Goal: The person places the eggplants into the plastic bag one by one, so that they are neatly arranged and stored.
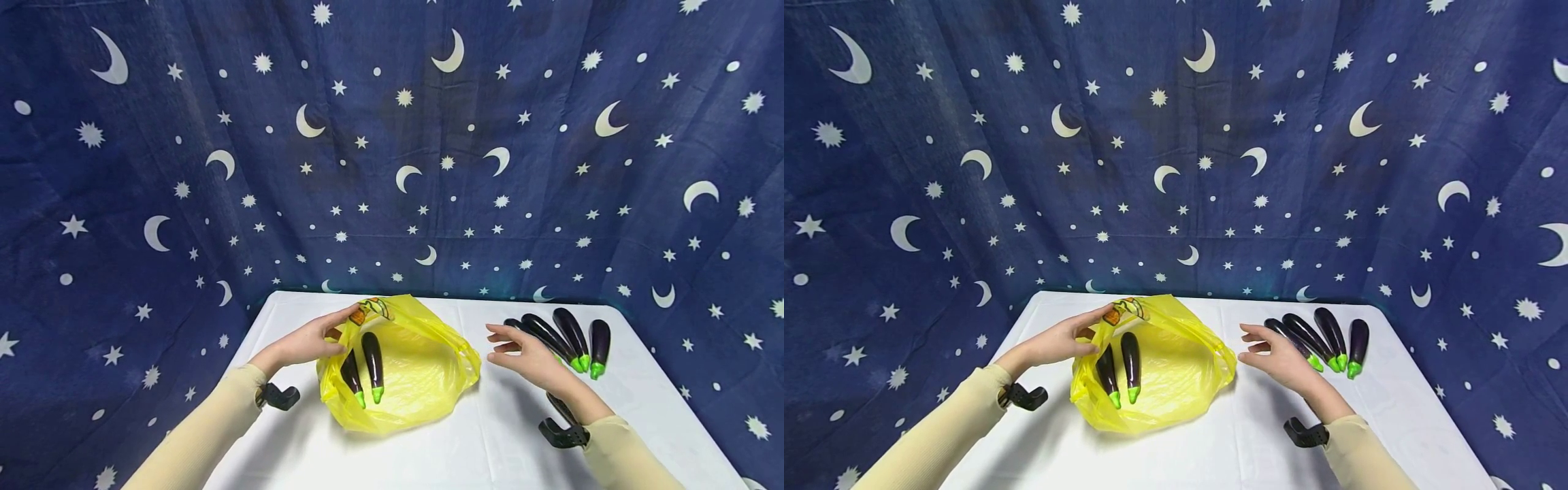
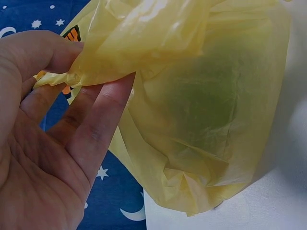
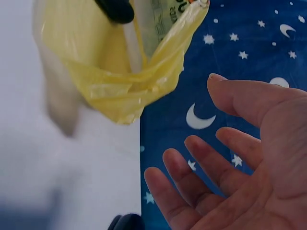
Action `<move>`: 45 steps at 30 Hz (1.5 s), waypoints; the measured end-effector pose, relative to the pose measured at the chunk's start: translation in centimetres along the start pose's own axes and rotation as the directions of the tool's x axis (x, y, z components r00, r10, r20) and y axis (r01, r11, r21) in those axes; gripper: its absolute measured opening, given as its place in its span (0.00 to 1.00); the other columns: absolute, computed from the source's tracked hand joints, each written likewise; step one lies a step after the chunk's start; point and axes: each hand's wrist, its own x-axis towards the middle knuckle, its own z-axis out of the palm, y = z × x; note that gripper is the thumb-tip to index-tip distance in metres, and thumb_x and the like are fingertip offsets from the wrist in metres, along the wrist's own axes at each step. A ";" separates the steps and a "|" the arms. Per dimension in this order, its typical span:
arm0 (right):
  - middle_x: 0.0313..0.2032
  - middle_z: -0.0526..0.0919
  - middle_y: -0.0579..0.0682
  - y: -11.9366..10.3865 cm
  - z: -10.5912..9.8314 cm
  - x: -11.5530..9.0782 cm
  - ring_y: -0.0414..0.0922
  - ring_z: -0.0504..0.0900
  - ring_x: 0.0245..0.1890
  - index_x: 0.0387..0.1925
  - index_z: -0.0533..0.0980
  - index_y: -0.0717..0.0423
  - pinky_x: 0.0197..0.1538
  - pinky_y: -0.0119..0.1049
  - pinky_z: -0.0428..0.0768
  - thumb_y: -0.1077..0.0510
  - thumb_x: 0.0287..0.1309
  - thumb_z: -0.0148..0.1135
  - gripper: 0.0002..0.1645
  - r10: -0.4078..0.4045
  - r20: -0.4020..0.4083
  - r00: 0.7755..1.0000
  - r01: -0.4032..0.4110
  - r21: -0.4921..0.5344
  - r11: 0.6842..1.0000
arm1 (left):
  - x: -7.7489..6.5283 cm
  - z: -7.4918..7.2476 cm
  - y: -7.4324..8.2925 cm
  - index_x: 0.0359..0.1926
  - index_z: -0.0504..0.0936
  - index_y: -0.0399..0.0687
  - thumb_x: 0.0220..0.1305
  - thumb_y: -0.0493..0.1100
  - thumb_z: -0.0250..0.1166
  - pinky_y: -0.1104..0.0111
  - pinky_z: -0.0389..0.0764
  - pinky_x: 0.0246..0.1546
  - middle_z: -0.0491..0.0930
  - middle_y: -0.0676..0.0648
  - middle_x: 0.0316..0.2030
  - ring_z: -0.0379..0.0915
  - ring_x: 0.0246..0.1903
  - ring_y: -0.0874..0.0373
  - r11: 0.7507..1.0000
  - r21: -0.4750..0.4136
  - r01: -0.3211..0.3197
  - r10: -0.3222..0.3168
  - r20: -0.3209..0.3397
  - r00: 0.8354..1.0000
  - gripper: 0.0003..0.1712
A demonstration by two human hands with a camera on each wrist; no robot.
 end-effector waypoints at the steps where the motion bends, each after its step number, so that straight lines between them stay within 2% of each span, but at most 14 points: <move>1: 0.59 0.81 0.56 0.3 -0.2 -0.1 0.53 0.81 0.55 0.71 0.71 0.56 0.50 0.38 0.82 0.48 0.62 0.72 0.40 -0.001 -0.005 1.000 0.001 -0.001 1.000 | 0.0 0.0 0.0 0.82 0.53 0.65 0.65 0.38 0.66 0.49 0.70 0.67 0.61 0.49 0.76 0.72 0.63 0.45 1.000 -0.001 0.003 -0.003 0.000 1.000 0.50; 8: 0.59 0.80 0.62 1.6 -1.3 -0.9 0.54 0.82 0.53 0.71 0.69 0.63 0.48 0.34 0.82 0.50 0.63 0.71 0.41 0.007 -0.030 1.000 -0.007 -0.016 1.000 | -0.1 0.0 0.2 0.82 0.53 0.66 0.65 0.37 0.66 0.47 0.68 0.68 0.60 0.49 0.77 0.71 0.64 0.44 1.000 -0.008 0.005 -0.005 0.005 1.000 0.50; 16: 0.60 0.79 0.63 3.3 -2.2 -1.8 0.52 0.81 0.52 0.71 0.68 0.64 0.46 0.32 0.82 0.49 0.62 0.72 0.42 0.064 -0.053 0.997 -0.064 -0.006 0.998 | -0.2 0.0 0.2 0.82 0.53 0.66 0.65 0.38 0.66 0.46 0.67 0.68 0.59 0.50 0.77 0.70 0.65 0.43 1.000 -0.004 0.012 -0.012 0.008 1.000 0.50; 24: 0.61 0.77 0.65 4.7 -3.5 -3.4 0.62 0.77 0.59 0.72 0.66 0.65 0.49 0.39 0.82 0.47 0.64 0.70 0.44 0.112 -0.047 0.993 -0.115 -0.074 0.991 | -0.1 0.1 0.2 0.82 0.53 0.66 0.65 0.38 0.66 0.45 0.68 0.67 0.59 0.50 0.77 0.71 0.64 0.43 1.000 -0.001 0.008 -0.008 0.008 1.000 0.50; 29: 0.62 0.75 0.68 5.8 -4.4 -4.4 0.65 0.77 0.58 0.72 0.65 0.68 0.47 0.37 0.82 0.49 0.64 0.70 0.44 0.116 -0.041 0.992 -0.119 -0.076 0.990 | -0.1 0.1 0.3 0.82 0.53 0.66 0.66 0.38 0.66 0.45 0.68 0.67 0.58 0.50 0.77 0.71 0.64 0.43 1.000 -0.008 0.009 -0.009 0.012 1.000 0.50; 32: 0.64 0.72 0.72 6.6 -4.8 -5.1 0.67 0.76 0.59 0.72 0.63 0.70 0.48 0.41 0.82 0.50 0.64 0.70 0.45 0.129 -0.027 0.991 -0.130 -0.089 0.987 | -0.1 0.1 0.2 0.82 0.52 0.68 0.66 0.38 0.66 0.46 0.68 0.67 0.58 0.50 0.77 0.70 0.65 0.43 1.000 -0.009 0.015 -0.015 0.016 1.000 0.50; 37: 0.66 0.67 0.75 7.7 -5.4 -6.1 0.74 0.71 0.61 0.73 0.61 0.71 0.51 0.56 0.82 0.49 0.63 0.71 0.48 0.176 0.008 0.984 -0.174 -0.107 0.979 | -0.1 0.1 0.2 0.82 0.52 0.68 0.66 0.38 0.66 0.46 0.68 0.67 0.58 0.50 0.77 0.70 0.65 0.43 1.000 -0.012 0.020 -0.019 0.018 1.000 0.50; 40: 0.68 0.64 0.77 8.2 -5.8 -6.6 0.76 0.70 0.61 0.73 0.59 0.71 0.51 0.59 0.81 0.49 0.62 0.71 0.50 0.220 0.033 0.975 -0.215 -0.120 0.969 | -0.1 0.1 0.3 0.82 0.52 0.68 0.66 0.38 0.66 0.45 0.68 0.67 0.58 0.49 0.77 0.71 0.64 0.43 1.000 -0.014 0.019 -0.019 0.018 1.000 0.50; 45: 0.65 0.63 0.81 8.9 -6.3 -7.1 0.77 0.71 0.59 0.75 0.56 0.72 0.51 0.61 0.81 0.46 0.62 0.70 0.53 0.310 0.088 0.947 -0.296 -0.140 0.945 | -0.1 0.1 0.3 0.81 0.53 0.68 0.66 0.38 0.66 0.44 0.67 0.67 0.58 0.49 0.77 0.71 0.65 0.43 1.000 -0.014 0.020 -0.020 0.018 1.000 0.50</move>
